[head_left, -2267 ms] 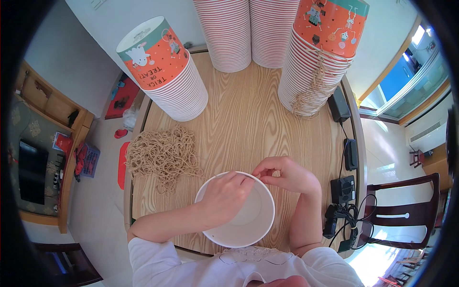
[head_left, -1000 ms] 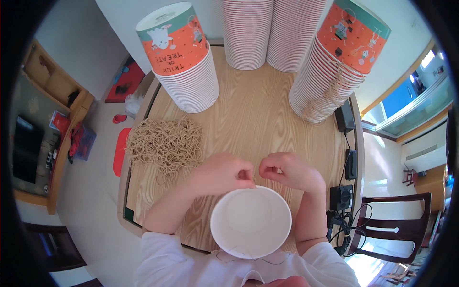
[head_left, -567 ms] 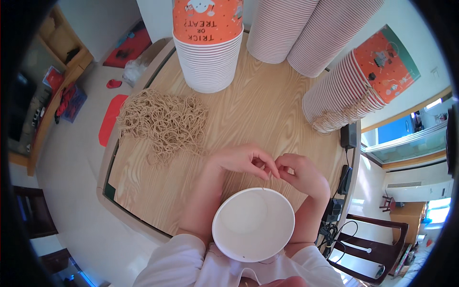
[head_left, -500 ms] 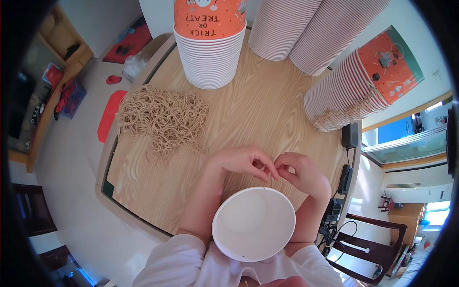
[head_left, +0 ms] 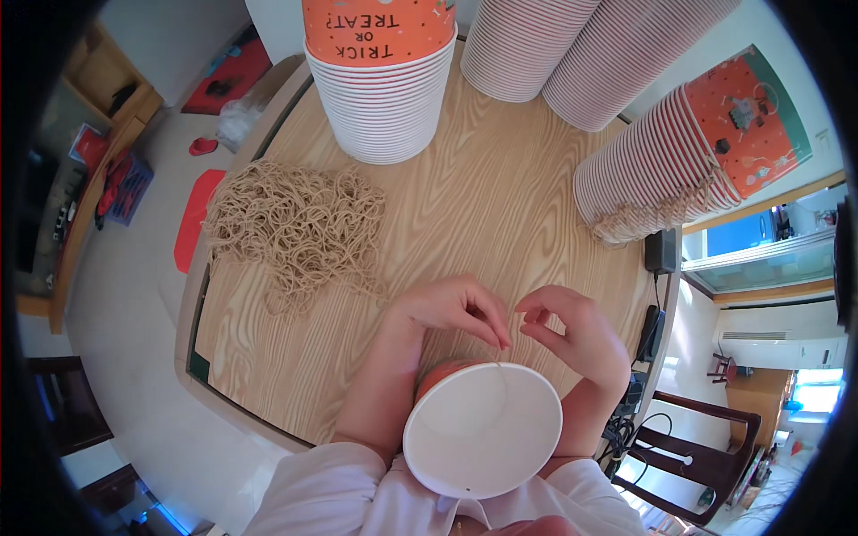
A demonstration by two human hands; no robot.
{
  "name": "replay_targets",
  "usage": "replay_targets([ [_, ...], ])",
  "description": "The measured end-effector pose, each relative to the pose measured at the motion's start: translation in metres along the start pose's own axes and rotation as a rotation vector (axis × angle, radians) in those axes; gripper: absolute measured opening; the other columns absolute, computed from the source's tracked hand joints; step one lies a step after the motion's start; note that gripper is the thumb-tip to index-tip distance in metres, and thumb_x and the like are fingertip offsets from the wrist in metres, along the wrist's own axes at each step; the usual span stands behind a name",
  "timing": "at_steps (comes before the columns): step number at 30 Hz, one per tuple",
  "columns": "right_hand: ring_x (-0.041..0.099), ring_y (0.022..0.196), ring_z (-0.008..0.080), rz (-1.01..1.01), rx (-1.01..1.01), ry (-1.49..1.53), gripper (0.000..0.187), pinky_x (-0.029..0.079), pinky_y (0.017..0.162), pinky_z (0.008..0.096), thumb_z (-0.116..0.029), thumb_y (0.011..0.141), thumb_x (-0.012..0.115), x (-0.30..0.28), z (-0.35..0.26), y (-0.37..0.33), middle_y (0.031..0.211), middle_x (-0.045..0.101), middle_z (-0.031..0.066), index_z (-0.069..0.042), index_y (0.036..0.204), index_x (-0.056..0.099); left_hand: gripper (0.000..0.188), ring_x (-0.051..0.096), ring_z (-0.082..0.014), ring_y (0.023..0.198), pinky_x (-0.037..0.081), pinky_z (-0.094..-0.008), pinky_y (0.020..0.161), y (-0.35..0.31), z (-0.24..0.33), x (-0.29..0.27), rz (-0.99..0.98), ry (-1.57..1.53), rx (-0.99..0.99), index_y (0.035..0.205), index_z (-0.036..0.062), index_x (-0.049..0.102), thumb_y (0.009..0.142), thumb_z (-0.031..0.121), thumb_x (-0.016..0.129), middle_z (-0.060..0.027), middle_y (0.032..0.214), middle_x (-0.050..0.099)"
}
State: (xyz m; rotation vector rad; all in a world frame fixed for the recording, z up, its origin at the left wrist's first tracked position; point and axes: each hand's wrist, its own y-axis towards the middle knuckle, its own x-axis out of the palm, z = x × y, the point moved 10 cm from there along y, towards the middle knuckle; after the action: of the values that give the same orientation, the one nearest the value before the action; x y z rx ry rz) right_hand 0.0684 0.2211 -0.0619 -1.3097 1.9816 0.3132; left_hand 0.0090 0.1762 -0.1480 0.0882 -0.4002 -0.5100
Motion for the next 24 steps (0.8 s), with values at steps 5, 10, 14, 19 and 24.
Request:
replay_targets([
  [5,0.066,0.077,0.0221,0.038,-0.102,0.075,0.016,0.052,0.069,0.0307,0.001,0.076,0.073,-0.0029,-0.0109,-0.0001,0.082,0.064,0.0099,-0.001,0.09,0.066,0.015,0.067,-0.0152,0.086,0.052,-0.0269,0.079,0.0061,0.0035,0.0071,-0.043,0.01,0.048,0.097,-0.0008,0.074,0.082,-0.001,0.071,-0.0103,0.091,0.071],
  [10,0.066,0.074,0.0258,0.001,-0.142,0.03,0.014,0.052,0.065,0.0339,-0.001,0.078,0.07,0.0031,-0.0124,0.0038,0.082,0.063,0.0113,-0.003,0.091,0.064,0.014,0.066,-0.0152,0.087,0.052,-0.0273,0.079,0.0044,-0.0004,0.004,-0.013,-0.018,0.033,0.096,-0.0009,0.073,0.083,-0.002,0.071,-0.0098,0.092,0.071],
  [14,0.064,0.075,0.0241,0.047,-0.107,0.015,0.012,0.051,0.067,0.0319,0.002,0.077,0.07,-0.0015,-0.0041,0.001,0.081,0.064,0.0113,0.001,0.088,0.064,0.012,0.066,-0.0149,0.087,0.052,-0.0271,0.08,0.002,0.0013,0.0018,-0.01,-0.054,0.038,0.094,-0.0011,0.073,0.083,-0.002,0.07,-0.0091,0.092,0.07],
  [19,0.066,0.074,0.0278,0.059,-0.11,0.023,0.016,0.052,0.064,0.0347,0.0,0.077,0.07,-0.0012,-0.0087,0.001,0.083,0.064,0.0115,-0.002,0.091,0.064,0.012,0.066,-0.0144,0.087,0.052,-0.0266,0.08,0.0019,0.002,0.0012,0.0,-0.074,0.036,0.094,-0.0009,0.073,0.082,-0.003,0.07,-0.0086,0.091,0.07],
  [24,0.066,0.073,0.0265,0.081,-0.121,0.021,0.016,0.052,0.064,0.0344,-0.002,0.075,0.073,-0.0009,-0.0084,0.0011,0.082,0.065,0.0107,-0.002,0.089,0.065,0.012,0.066,-0.0139,0.087,0.051,-0.0263,0.08,0.0007,0.0022,0.0002,0.011,-0.065,0.031,0.094,-0.0011,0.073,0.083,-0.002,0.07,-0.008,0.091,0.07],
])
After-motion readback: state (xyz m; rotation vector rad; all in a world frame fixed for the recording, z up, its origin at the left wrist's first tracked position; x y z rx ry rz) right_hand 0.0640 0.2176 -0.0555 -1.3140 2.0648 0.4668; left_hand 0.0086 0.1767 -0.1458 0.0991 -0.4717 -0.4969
